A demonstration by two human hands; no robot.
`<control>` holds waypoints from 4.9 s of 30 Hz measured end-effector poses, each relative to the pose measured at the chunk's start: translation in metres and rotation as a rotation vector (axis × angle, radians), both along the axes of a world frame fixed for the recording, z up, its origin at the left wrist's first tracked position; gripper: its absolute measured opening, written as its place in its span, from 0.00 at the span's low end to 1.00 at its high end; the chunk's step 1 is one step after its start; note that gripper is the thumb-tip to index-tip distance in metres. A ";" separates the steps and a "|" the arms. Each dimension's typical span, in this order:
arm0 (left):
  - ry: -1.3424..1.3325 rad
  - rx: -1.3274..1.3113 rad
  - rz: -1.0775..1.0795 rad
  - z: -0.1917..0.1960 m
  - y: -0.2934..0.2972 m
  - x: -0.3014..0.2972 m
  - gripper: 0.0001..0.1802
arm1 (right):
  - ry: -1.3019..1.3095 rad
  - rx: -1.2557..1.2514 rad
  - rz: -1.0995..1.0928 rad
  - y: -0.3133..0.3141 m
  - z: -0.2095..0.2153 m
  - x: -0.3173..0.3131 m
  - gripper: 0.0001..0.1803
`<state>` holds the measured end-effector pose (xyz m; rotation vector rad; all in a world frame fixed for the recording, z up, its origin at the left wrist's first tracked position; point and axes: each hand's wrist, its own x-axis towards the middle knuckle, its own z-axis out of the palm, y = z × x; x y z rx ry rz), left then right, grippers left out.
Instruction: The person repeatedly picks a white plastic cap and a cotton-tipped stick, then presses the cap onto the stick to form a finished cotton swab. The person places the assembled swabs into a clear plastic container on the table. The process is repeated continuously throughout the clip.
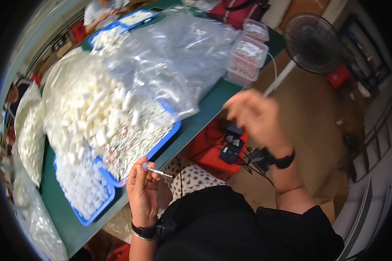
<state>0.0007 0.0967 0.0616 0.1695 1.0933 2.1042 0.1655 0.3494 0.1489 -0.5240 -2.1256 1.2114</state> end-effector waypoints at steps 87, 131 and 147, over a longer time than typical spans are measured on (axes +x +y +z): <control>0.571 -0.330 -0.449 -0.047 0.136 -0.001 0.14 | 0.451 -0.416 -0.843 0.438 0.020 0.346 0.19; 0.455 -0.358 -0.389 -0.045 0.135 0.001 0.14 | -0.496 0.046 -0.652 0.461 0.131 0.253 0.16; 0.498 -0.268 -0.384 -0.050 0.135 0.000 0.14 | -0.432 -0.111 -0.915 0.461 0.001 0.380 0.15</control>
